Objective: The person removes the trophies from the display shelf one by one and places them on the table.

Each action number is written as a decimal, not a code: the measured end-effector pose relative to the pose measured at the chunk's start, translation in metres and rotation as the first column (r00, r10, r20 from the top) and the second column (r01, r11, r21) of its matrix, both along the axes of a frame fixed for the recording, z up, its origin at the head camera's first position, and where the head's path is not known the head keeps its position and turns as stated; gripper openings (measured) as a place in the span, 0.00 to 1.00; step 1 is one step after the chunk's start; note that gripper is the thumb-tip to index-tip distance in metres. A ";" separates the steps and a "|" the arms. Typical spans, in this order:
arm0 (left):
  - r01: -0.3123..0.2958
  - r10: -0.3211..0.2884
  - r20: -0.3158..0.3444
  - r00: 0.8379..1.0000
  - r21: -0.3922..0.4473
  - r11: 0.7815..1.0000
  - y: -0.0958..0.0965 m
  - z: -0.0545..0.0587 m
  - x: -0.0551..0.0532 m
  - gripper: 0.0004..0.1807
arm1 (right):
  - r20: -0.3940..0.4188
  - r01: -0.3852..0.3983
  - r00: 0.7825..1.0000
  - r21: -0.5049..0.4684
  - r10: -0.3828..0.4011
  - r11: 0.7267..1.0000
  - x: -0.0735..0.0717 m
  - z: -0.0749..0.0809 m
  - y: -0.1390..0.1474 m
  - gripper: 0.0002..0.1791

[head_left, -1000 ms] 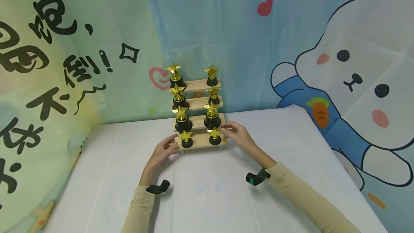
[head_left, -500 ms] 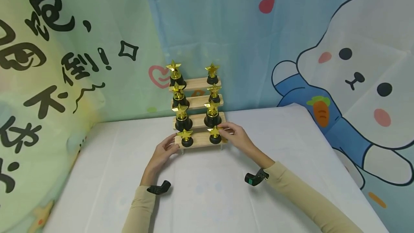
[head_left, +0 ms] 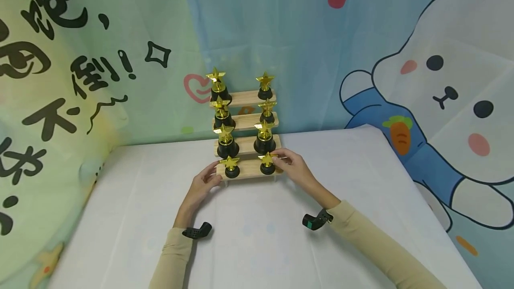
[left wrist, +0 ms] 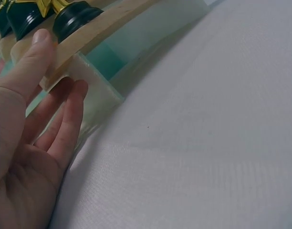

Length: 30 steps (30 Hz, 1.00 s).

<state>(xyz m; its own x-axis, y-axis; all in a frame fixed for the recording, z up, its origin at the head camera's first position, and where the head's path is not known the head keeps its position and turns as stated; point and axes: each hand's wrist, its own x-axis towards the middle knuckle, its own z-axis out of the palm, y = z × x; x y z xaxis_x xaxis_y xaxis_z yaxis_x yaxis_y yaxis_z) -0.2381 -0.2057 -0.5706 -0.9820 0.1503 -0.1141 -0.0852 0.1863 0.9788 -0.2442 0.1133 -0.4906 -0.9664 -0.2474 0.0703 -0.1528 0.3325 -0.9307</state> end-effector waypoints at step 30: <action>-0.003 0.004 0.041 0.999 -0.020 1.000 0.001 0.006 0.002 0.33 | 0.031 -0.097 0.995 -0.089 0.100 0.991 0.023 0.008 -0.016 0.17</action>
